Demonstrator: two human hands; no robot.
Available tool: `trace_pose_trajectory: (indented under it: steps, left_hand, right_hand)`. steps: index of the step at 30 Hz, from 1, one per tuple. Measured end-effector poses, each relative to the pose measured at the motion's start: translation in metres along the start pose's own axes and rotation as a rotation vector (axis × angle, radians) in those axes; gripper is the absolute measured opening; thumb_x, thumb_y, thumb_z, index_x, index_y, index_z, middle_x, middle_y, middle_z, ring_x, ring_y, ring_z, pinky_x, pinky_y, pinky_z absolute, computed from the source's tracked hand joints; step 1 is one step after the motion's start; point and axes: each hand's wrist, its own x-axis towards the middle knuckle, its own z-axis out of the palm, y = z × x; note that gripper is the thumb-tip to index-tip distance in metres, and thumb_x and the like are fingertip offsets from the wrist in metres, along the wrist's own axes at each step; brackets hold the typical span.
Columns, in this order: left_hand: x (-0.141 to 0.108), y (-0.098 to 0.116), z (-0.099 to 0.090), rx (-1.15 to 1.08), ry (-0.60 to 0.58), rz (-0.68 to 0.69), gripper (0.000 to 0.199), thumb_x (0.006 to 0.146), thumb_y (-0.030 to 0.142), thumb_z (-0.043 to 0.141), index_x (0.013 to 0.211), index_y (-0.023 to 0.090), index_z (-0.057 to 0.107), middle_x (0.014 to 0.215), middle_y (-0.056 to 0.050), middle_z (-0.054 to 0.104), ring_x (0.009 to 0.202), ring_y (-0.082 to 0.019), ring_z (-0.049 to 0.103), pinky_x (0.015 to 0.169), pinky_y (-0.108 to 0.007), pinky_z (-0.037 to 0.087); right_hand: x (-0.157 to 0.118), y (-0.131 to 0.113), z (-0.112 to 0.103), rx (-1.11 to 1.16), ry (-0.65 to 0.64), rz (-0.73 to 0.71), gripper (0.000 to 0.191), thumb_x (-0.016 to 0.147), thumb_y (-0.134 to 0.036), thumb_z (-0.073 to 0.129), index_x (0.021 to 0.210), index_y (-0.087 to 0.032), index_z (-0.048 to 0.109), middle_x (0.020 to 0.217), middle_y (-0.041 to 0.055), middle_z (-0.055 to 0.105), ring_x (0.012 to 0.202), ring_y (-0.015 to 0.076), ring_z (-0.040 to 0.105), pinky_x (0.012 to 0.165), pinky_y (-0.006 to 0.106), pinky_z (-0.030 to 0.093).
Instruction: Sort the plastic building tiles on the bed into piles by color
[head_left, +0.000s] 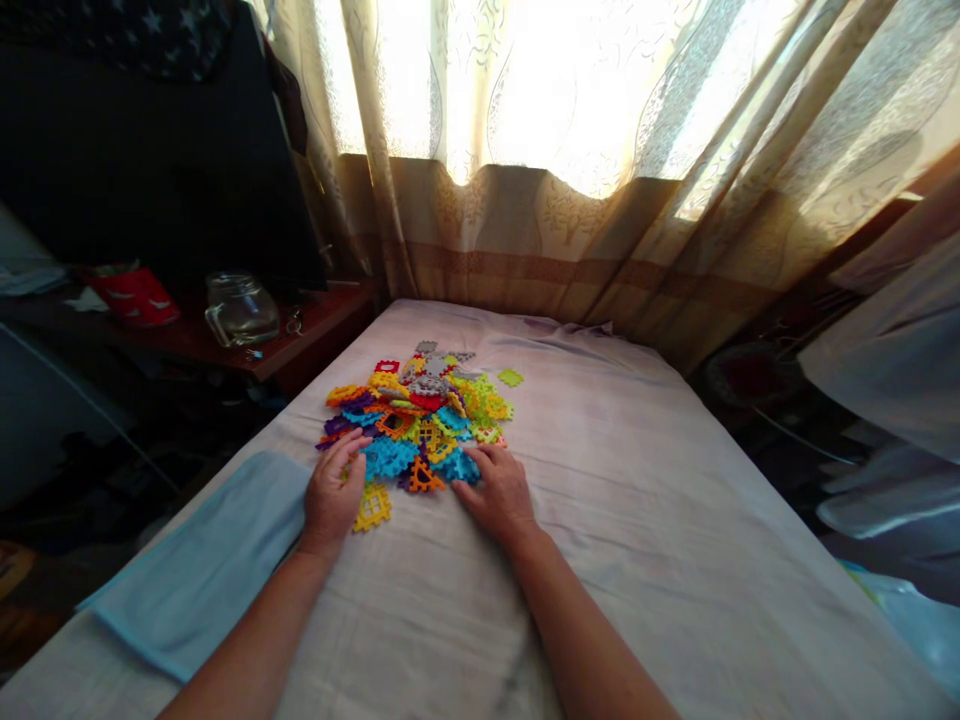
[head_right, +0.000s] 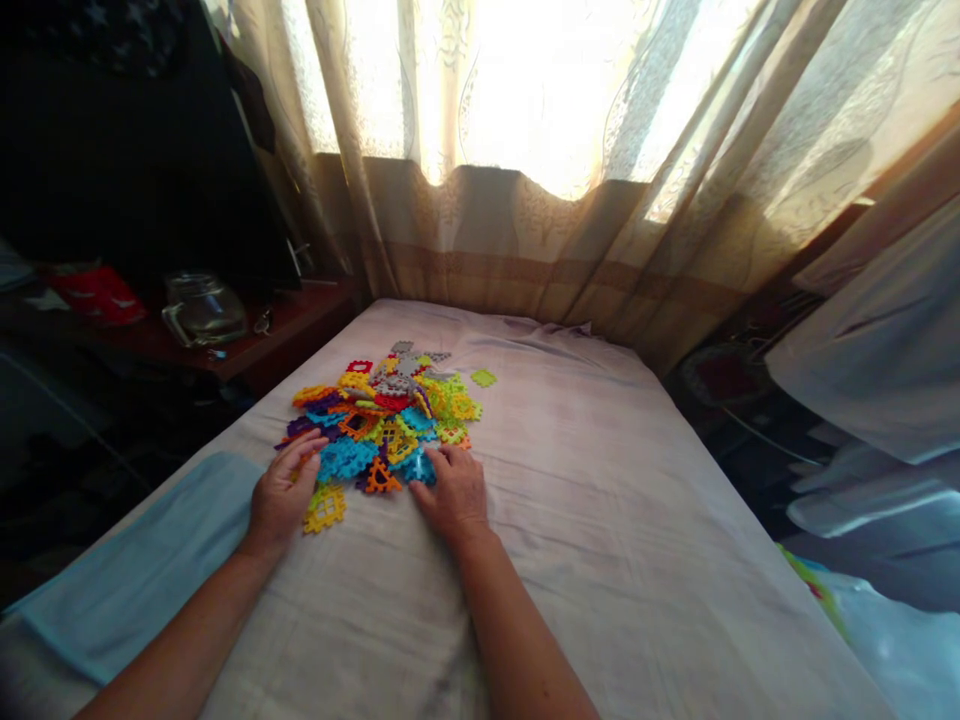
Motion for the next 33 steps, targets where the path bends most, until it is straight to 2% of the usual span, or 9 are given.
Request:
trace_pose_trajectory:
  steps: [6,11,16,19,21,24,27,29,33]
  left_hand:
    - [0.001,-0.005,0.001,-0.066,0.007,-0.11,0.034,0.089,0.041,0.049,0.105,0.019,0.069,0.128,-0.01,0.066,0.121,-0.024,0.061,0.109,-0.042,0.045]
    - [0.0,-0.004,0.002,-0.081,0.003,-0.155,0.033,0.089,0.041,0.05,0.105,0.019,0.069,0.13,-0.01,0.065,0.123,-0.024,0.059,0.111,-0.042,0.043]
    - [0.002,-0.003,0.001,-0.055,0.007,-0.151,0.033,0.09,0.041,0.049,0.106,0.019,0.068,0.128,-0.01,0.065,0.122,-0.024,0.06,0.11,-0.041,0.044]
    - [-0.001,-0.004,0.0,0.042,-0.014,-0.078,0.037,0.092,0.042,0.046,0.112,0.019,0.067,0.13,-0.012,0.064,0.123,-0.025,0.059,0.11,-0.043,0.043]
    - [-0.006,-0.001,0.001,0.184,-0.085,0.017,0.04,0.092,0.044,0.046,0.119,0.021,0.066,0.135,-0.012,0.061,0.128,-0.028,0.055,0.114,-0.05,0.036]
    - [-0.016,0.011,0.008,0.4,-0.294,0.187,0.049,0.091,0.051,0.052,0.134,0.028,0.059,0.145,-0.011,0.054,0.139,-0.032,0.043,0.118,-0.062,0.017]
    - [-0.019,0.027,0.023,0.484,-0.495,0.312,0.063,0.087,0.058,0.056,0.144,0.033,0.047,0.154,-0.011,0.043,0.144,-0.032,0.035,0.119,-0.061,0.015]
    - [-0.013,0.036,0.036,0.506,-0.556,0.341,0.067,0.086,0.06,0.058,0.146,0.034,0.044,0.158,-0.011,0.038,0.145,-0.033,0.033,0.118,-0.061,0.016]
    - [0.013,0.046,0.067,0.549,-0.564,0.315,0.066,0.084,0.059,0.06,0.143,0.031,0.05,0.159,-0.012,0.035,0.147,-0.036,0.029,0.117,-0.064,0.014]
  right_hand:
    - [0.005,0.008,0.006,0.164,0.011,0.003,0.047,0.072,-0.021,0.067,0.12,-0.025,0.068,0.123,0.0083,0.066,0.114,0.0247,0.06,0.099,0.04,0.046]
    - [0.007,0.019,0.016,0.225,0.074,0.02,0.049,0.068,-0.011,0.059,0.115,-0.022,0.071,0.125,0.0101,0.065,0.118,0.025,0.059,0.103,0.041,0.046]
    - [0.006,0.026,0.025,0.265,0.182,0.052,0.045,0.075,-0.013,0.055,0.116,-0.022,0.07,0.127,0.0116,0.062,0.12,0.0242,0.057,0.108,0.043,0.044]
    - [0.006,0.026,0.027,0.271,0.203,0.074,0.045,0.078,-0.014,0.055,0.12,-0.023,0.068,0.13,0.012,0.06,0.123,0.0246,0.056,0.109,0.044,0.043]
    - [0.006,0.026,0.027,0.289,0.2,0.086,0.043,0.079,-0.015,0.056,0.12,-0.022,0.067,0.13,0.0125,0.06,0.123,0.0248,0.056,0.109,0.044,0.044]
    - [0.006,0.025,0.026,0.327,0.203,0.08,0.042,0.079,-0.017,0.057,0.119,-0.021,0.068,0.13,0.0126,0.061,0.123,0.0249,0.056,0.109,0.044,0.044]
    - [0.008,0.029,0.024,0.422,0.256,0.093,0.039,0.078,-0.018,0.056,0.114,-0.022,0.07,0.128,0.0119,0.063,0.122,0.0242,0.057,0.108,0.044,0.045]
    - [0.01,0.033,0.023,0.514,0.303,0.145,0.034,0.08,-0.02,0.054,0.11,-0.021,0.07,0.123,0.0121,0.065,0.119,0.0239,0.059,0.105,0.044,0.048]
    - [0.013,0.04,0.024,0.592,0.359,0.22,0.03,0.084,-0.025,0.051,0.107,-0.021,0.07,0.118,0.0115,0.067,0.116,0.0228,0.061,0.102,0.043,0.05]
